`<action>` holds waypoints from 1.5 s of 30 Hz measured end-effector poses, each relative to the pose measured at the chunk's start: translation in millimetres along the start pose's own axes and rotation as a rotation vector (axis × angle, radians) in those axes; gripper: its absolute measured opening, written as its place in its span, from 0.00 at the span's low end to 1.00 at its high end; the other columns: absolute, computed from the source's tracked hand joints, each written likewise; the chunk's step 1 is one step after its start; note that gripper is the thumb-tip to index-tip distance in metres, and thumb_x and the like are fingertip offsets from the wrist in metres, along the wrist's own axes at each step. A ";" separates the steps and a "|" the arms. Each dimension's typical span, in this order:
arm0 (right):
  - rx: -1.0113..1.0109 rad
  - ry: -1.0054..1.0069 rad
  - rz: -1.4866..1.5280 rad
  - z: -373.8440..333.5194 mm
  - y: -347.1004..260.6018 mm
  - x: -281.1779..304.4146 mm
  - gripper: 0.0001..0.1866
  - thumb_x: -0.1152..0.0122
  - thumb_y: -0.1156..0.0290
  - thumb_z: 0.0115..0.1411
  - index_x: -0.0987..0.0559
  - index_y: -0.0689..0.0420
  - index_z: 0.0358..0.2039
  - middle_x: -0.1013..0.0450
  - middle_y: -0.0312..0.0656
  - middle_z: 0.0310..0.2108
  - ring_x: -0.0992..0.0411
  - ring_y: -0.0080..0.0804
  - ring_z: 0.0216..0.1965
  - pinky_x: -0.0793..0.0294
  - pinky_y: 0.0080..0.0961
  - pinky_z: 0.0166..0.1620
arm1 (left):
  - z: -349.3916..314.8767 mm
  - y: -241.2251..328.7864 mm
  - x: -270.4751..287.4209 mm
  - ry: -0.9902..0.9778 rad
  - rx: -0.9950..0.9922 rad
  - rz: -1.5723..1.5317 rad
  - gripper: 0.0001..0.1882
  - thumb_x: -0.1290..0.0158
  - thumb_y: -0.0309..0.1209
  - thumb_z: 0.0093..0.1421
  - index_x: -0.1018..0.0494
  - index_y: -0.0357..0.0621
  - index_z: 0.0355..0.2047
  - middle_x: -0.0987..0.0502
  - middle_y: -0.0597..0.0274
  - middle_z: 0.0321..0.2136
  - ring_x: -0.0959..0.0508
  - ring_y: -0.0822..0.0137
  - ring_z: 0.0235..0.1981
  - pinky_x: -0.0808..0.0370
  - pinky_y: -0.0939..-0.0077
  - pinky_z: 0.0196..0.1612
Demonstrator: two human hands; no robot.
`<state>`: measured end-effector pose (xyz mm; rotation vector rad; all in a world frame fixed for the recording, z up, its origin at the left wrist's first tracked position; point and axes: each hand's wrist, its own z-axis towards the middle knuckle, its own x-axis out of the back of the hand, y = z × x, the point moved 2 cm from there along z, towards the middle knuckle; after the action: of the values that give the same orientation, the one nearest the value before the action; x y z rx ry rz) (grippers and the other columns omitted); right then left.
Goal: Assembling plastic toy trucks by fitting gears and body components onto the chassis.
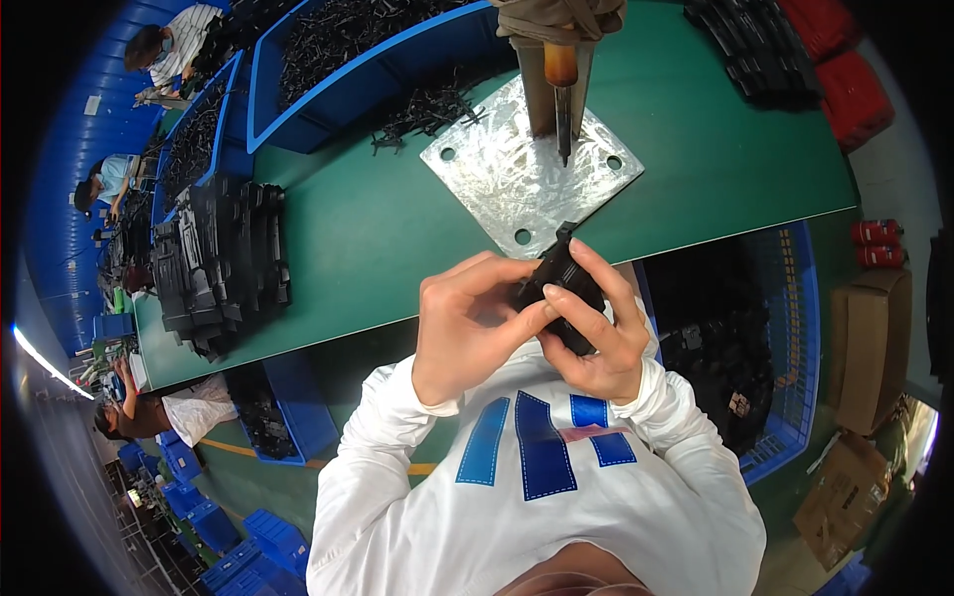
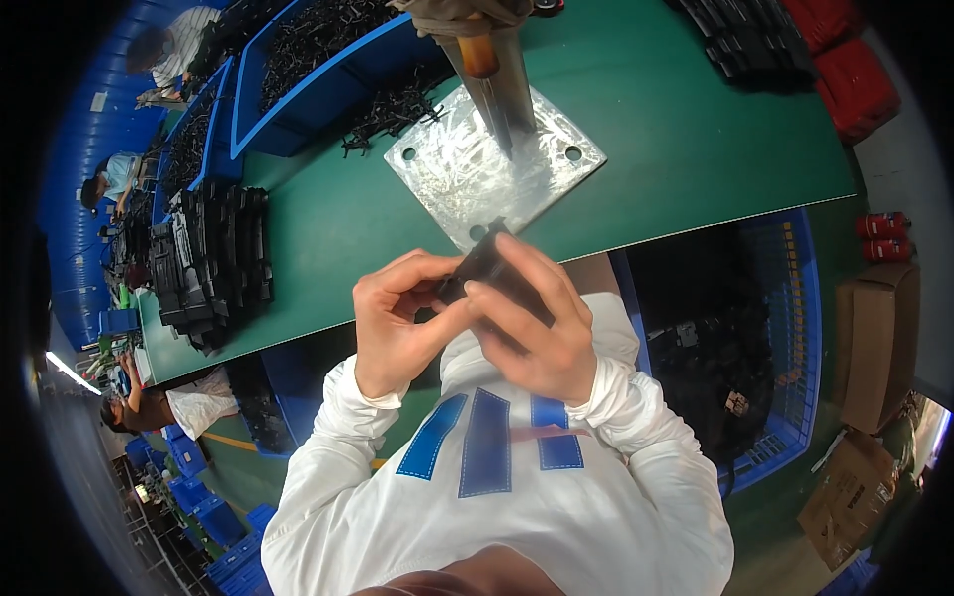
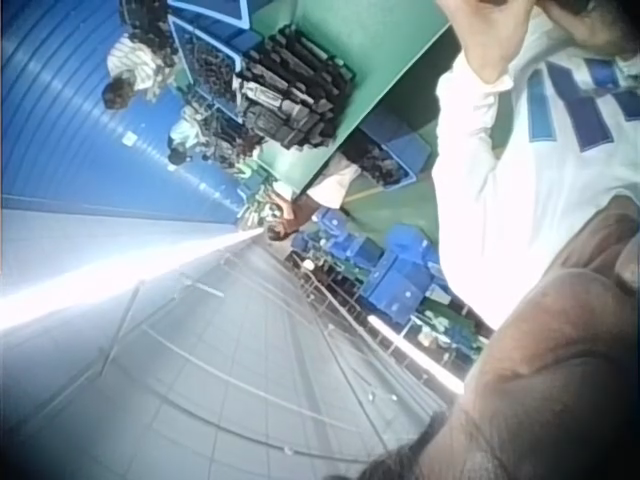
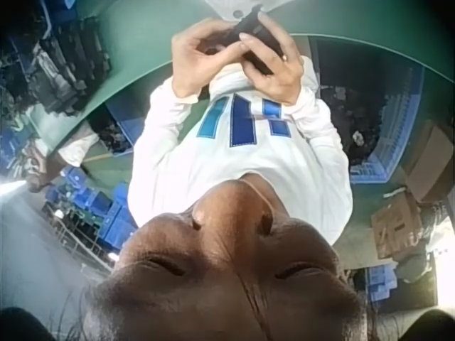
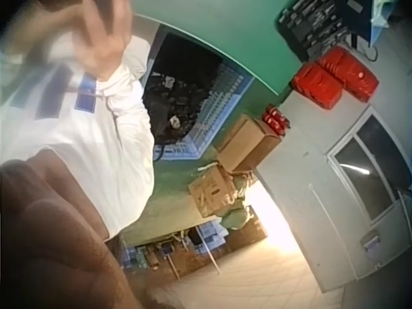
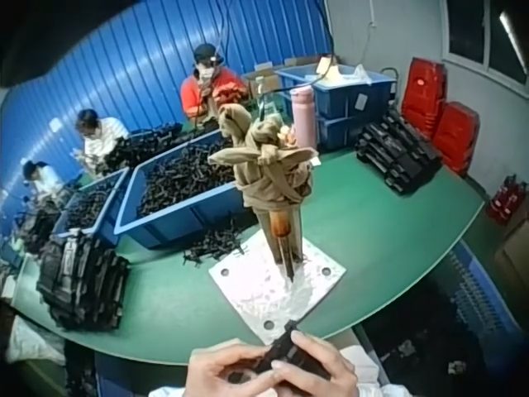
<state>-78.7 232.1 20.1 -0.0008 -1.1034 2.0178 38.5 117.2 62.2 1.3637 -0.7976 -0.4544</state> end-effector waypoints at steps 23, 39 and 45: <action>-1.015 0.095 1.027 6.7 35.4 9.7 0.25 0.49 0.69 0.65 0.34 0.58 0.62 0.27 0.43 0.48 0.24 0.31 0.38 0.26 0.21 0.36 | 35.6 0.4 7.2 -0.136 -0.058 0.111 0.27 0.40 0.25 0.54 0.30 0.36 0.55 0.18 0.56 0.38 0.22 0.74 0.34 0.27 0.81 0.35; -1.417 0.341 1.985 25.9 64.5 -6.8 0.27 0.52 0.53 0.68 0.34 0.58 0.59 0.34 0.50 0.50 0.36 0.40 0.46 0.31 0.28 0.36 | 109.8 -55.6 30.3 -0.265 0.284 -0.205 0.18 0.40 0.31 0.59 0.29 0.36 0.47 0.22 0.63 0.31 0.27 0.82 0.20 0.30 0.86 0.23; -1.455 0.401 2.086 29.4 63.3 -18.0 0.27 0.55 0.54 0.69 0.33 0.64 0.57 0.31 0.59 0.47 0.31 0.45 0.41 0.30 0.30 0.36 | 108.6 -68.6 30.7 -0.403 0.359 -0.224 0.18 0.39 0.32 0.58 0.27 0.33 0.44 0.22 0.61 0.32 0.26 0.79 0.20 0.29 0.85 0.22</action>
<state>-118.6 181.8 -12.7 -3.0898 -2.2452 1.3779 -9.6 8.9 3.8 1.7328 -1.0978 -0.8073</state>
